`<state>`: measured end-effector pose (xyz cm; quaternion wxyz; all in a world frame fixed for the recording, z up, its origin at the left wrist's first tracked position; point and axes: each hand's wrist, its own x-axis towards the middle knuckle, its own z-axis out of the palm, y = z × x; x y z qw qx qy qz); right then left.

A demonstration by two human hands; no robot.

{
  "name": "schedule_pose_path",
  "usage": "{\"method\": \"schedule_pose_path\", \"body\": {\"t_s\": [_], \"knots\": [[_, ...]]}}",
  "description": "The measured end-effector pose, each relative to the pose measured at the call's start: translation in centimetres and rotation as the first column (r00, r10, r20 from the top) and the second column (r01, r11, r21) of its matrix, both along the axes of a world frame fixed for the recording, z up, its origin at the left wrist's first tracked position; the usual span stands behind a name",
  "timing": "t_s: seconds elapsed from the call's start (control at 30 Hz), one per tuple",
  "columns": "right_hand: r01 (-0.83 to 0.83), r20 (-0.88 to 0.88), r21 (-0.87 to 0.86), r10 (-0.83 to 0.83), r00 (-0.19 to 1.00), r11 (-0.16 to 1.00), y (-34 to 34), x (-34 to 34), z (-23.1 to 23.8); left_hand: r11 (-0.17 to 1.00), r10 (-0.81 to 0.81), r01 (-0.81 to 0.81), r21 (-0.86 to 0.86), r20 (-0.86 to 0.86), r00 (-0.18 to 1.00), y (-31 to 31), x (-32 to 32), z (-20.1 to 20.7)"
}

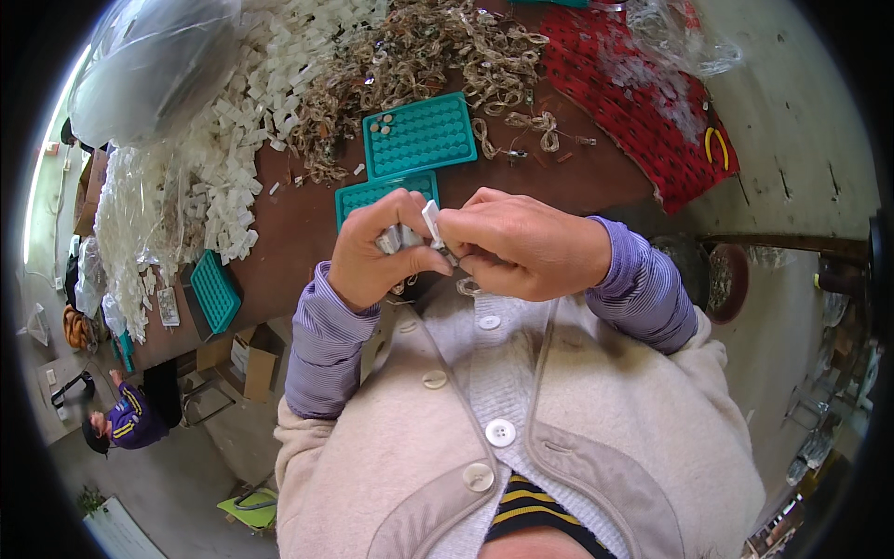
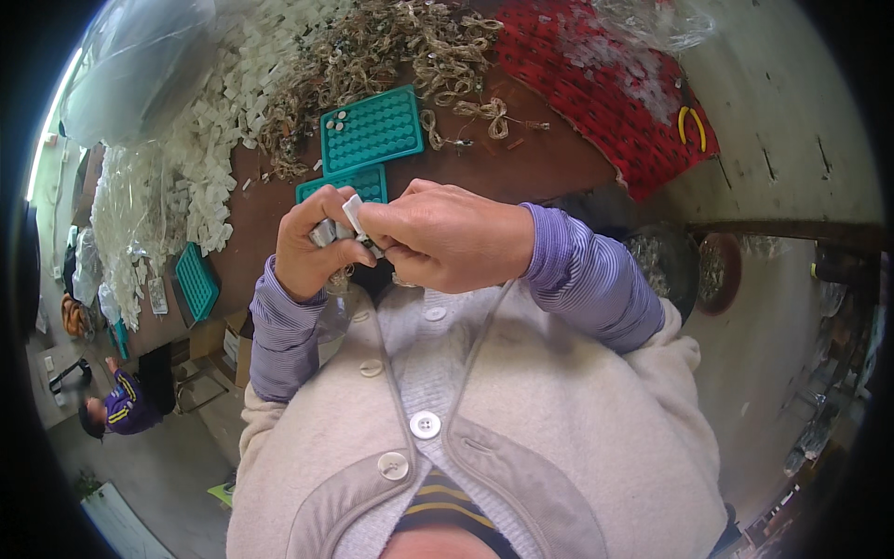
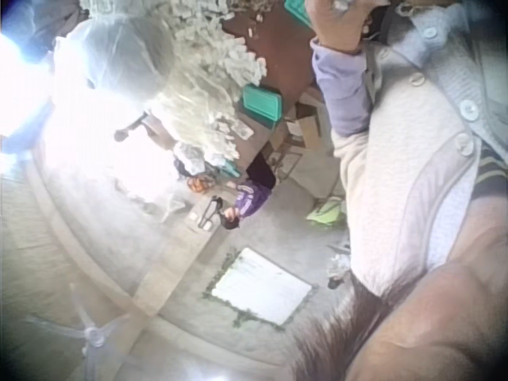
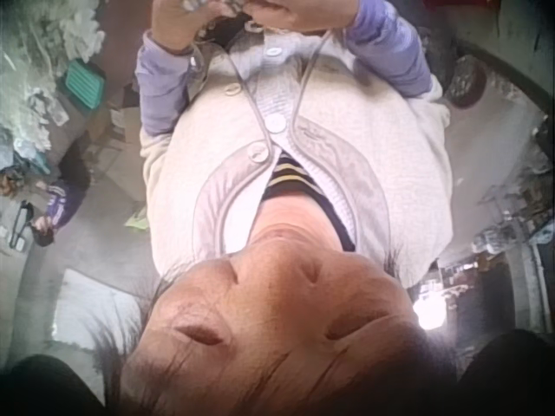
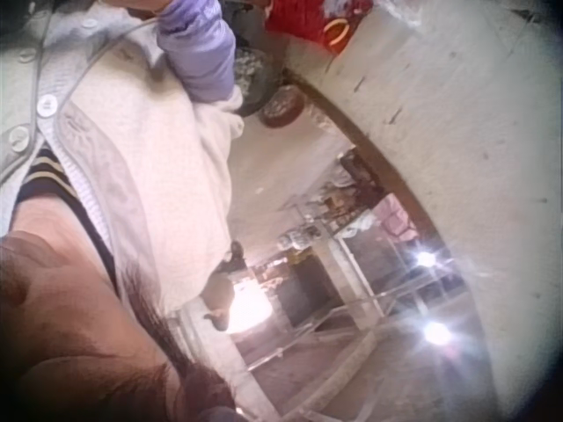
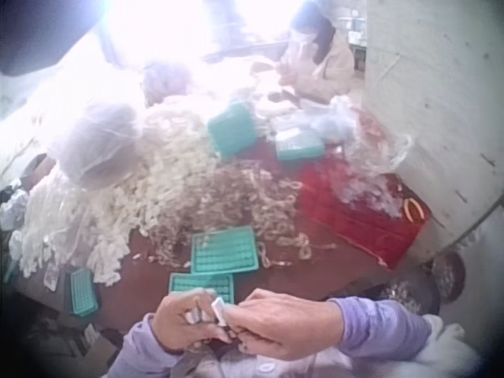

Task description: The person assembles small white plastic housings with metal contacts and LED components. They pick up parts from a cluttered table, insert contacts into housings, and test the LEDs by pressing them to produce a red light. Completed units are placed into a teal tray.

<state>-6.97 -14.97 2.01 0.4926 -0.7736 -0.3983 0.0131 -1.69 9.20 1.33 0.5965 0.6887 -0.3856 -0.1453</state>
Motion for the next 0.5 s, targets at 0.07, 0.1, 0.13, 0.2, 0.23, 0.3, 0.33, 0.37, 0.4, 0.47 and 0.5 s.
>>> {"method": "schedule_pose_path", "body": {"t_s": [0.07,0.1,0.13,0.2,0.23,0.3,0.33,0.37,0.4,0.47,0.5], "knots": [[0.040,0.046,-0.007,-0.040,0.998,0.999,-0.2,-0.1,-0.1,0.998,0.029,-0.033,0.052,0.085,0.996,-0.6,-0.1,0.3],[0.104,0.114,-0.032,-0.100,0.988,0.994,-0.2,-0.3,-0.1,0.990,0.065,-0.087,0.111,0.189,0.980,-0.7,-0.5,0.6],[0.165,0.187,-0.056,-0.152,0.971,0.985,-0.2,-0.4,-0.1,0.976,0.095,-0.147,0.163,0.292,0.952,-1.0,-1.0,0.8],[0.311,0.285,-0.022,-0.293,0.913,0.950,0.1,-0.7,-0.2,0.942,0.210,-0.280,0.183,0.324,0.922,-1.4,-2.2,1.3],[0.376,0.334,-0.022,-0.348,0.876,0.926,0.2,-0.8,-0.3,0.913,0.275,-0.356,0.200,0.344,0.898,-1.6,-3.0,1.4],[0.437,0.300,0.068,-0.437,0.848,0.897,0.6,-1.0,-0.5,0.901,0.418,-0.403,0.159,-0.071,0.906,-2.0,-4.2,1.4],[0.471,0.270,0.093,-0.478,0.836,0.877,0.9,-1.1,-0.6,0.900,0.435,-0.420,0.112,-0.215,0.874,-2.1,-4.5,1.3],[0.489,0.235,0.104,-0.499,0.834,0.866,1.2,-1.2,-0.7,0.894,0.435,-0.443,0.069,-0.367,0.822,-2.1,-4.7,1.2],[0.511,0.190,0.103,-0.521,0.832,0.853,1.4,-1.4,-0.8,0.889,0.436,-0.455,0.061,-0.423,0.795,-2.1,-5.0,1.1],[0.556,0.116,0.093,-0.564,0.818,0.826,2.0,-1.9,-1.0,0.878,0.430,-0.477,0.038,-0.500,0.751,-1.9,-5.0,0.7],[0.577,0.087,0.084,-0.583,0.808,0.812,2.4,-2.1,-1.2,0.867,0.429,-0.498,0.026,-0.546,0.720,-1.7,-5.0,0.5]]}}
